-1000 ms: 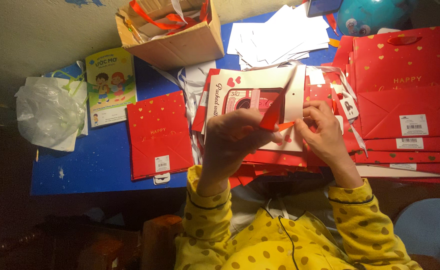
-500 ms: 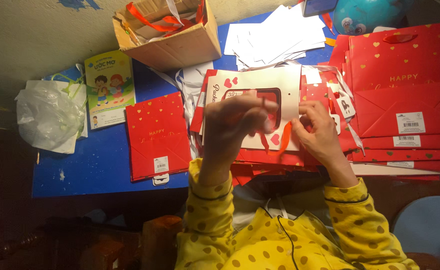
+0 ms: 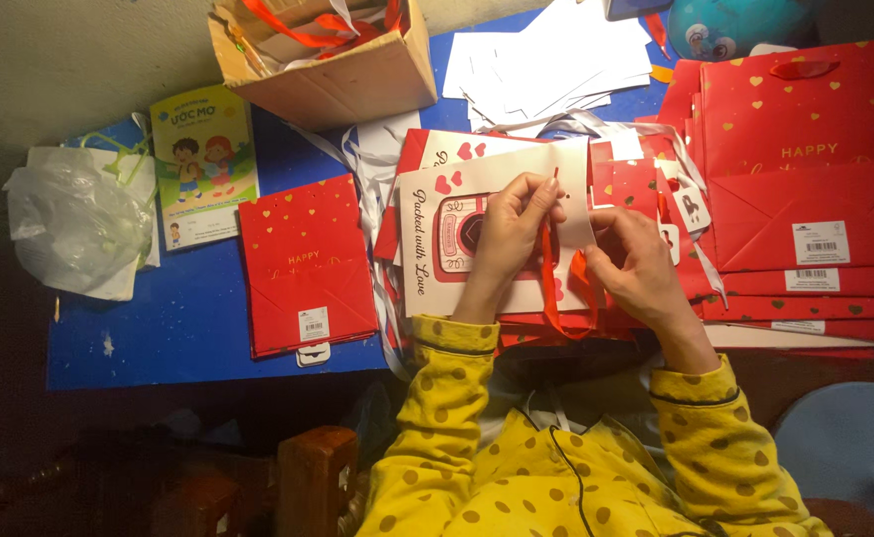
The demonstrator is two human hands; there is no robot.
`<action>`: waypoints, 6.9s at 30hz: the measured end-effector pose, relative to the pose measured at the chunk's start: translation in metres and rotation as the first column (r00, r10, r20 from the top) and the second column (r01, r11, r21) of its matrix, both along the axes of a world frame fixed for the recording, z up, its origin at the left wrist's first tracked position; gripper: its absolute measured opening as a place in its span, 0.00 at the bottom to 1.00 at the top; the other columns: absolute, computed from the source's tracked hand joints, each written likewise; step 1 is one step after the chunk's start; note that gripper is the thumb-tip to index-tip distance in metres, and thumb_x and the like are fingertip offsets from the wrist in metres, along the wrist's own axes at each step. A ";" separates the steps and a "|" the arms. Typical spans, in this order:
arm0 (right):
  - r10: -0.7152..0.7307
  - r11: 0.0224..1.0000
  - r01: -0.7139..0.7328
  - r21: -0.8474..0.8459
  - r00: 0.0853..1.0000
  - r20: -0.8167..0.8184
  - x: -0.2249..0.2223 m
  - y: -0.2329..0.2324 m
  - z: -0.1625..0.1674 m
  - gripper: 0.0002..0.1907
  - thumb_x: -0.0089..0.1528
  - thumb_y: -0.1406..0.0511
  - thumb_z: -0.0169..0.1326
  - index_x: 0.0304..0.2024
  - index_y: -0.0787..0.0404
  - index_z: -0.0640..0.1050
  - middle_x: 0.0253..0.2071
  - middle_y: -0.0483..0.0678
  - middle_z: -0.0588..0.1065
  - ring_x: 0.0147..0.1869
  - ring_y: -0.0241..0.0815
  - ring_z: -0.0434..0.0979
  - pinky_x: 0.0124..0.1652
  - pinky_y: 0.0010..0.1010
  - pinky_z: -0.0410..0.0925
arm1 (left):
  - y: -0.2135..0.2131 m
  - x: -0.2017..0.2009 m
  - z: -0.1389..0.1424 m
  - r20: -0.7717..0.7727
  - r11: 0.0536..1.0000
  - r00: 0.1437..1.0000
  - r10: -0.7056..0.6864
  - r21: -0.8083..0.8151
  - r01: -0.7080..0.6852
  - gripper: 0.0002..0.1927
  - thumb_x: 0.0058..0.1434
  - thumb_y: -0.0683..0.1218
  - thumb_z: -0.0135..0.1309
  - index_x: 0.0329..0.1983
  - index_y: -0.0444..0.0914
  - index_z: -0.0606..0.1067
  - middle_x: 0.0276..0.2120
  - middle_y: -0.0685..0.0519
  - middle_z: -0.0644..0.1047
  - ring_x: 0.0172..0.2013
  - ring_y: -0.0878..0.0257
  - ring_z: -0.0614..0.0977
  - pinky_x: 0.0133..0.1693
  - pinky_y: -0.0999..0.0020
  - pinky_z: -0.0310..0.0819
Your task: The person ties red and white ribbons around red gift boxes and envelopes on a blue table. They thread the ribbons through slots, pull them tight, and form bows, then place the finished items into a stack.
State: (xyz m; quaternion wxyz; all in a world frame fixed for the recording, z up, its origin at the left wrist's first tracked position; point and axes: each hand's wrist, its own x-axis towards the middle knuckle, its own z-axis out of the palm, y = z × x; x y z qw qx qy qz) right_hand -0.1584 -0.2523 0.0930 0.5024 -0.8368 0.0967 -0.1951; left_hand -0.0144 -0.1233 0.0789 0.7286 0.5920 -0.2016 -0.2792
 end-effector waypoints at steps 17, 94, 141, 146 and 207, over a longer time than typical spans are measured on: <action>-0.080 0.997 0.080 0.013 0.997 -0.017 0.010 0.014 0.008 0.25 0.63 0.71 0.58 0.63 0.56 0.77 0.39 0.46 0.73 0.40 0.35 0.70 0.41 0.26 0.68 | 0.022 -0.019 0.012 -0.071 0.986 0.994 -0.086 0.137 0.095 0.14 0.72 0.48 0.48 0.31 0.37 0.72 0.21 0.55 0.74 0.19 0.69 0.77 0.22 0.73 0.70; -0.185 0.779 0.030 0.626 0.965 0.184 0.034 -0.007 -0.009 0.04 0.76 0.68 0.48 0.50 0.63 0.69 0.36 0.47 0.76 0.33 0.32 0.75 0.32 0.23 0.70 | 0.021 -0.017 0.015 -0.137 0.988 0.988 -0.074 0.124 0.091 0.17 0.73 0.53 0.47 0.36 0.34 0.70 0.21 0.48 0.77 0.17 0.65 0.79 0.16 0.73 0.70; -0.174 0.984 0.175 -0.032 0.985 0.021 0.038 -0.003 0.004 0.09 0.68 0.68 0.59 0.50 0.62 0.79 0.41 0.48 0.77 0.39 0.37 0.78 0.40 0.28 0.70 | 0.031 -0.016 0.017 -0.325 0.983 0.932 -0.163 0.023 0.180 0.11 0.68 0.45 0.57 0.44 0.31 0.78 0.30 0.56 0.77 0.25 0.72 0.78 0.25 0.76 0.73; -0.162 0.979 0.161 -0.124 0.987 0.009 0.039 -0.005 0.003 0.12 0.65 0.69 0.60 0.52 0.61 0.81 0.39 0.49 0.75 0.39 0.39 0.74 0.38 0.30 0.67 | 0.030 -0.016 0.019 -0.321 0.986 0.934 -0.157 0.003 0.166 0.09 0.67 0.42 0.59 0.43 0.29 0.78 0.28 0.53 0.79 0.24 0.70 0.79 0.26 0.76 0.74; -0.042 0.998 0.041 -0.037 0.999 -0.011 0.039 -0.004 0.006 0.12 0.63 0.68 0.62 0.50 0.63 0.81 0.45 0.49 0.71 0.42 0.40 0.75 0.39 0.28 0.71 | 0.019 -0.017 0.008 -0.034 0.980 0.999 -0.036 0.193 0.042 0.17 0.72 0.54 0.49 0.36 0.35 0.73 0.22 0.53 0.76 0.18 0.70 0.78 0.19 0.76 0.74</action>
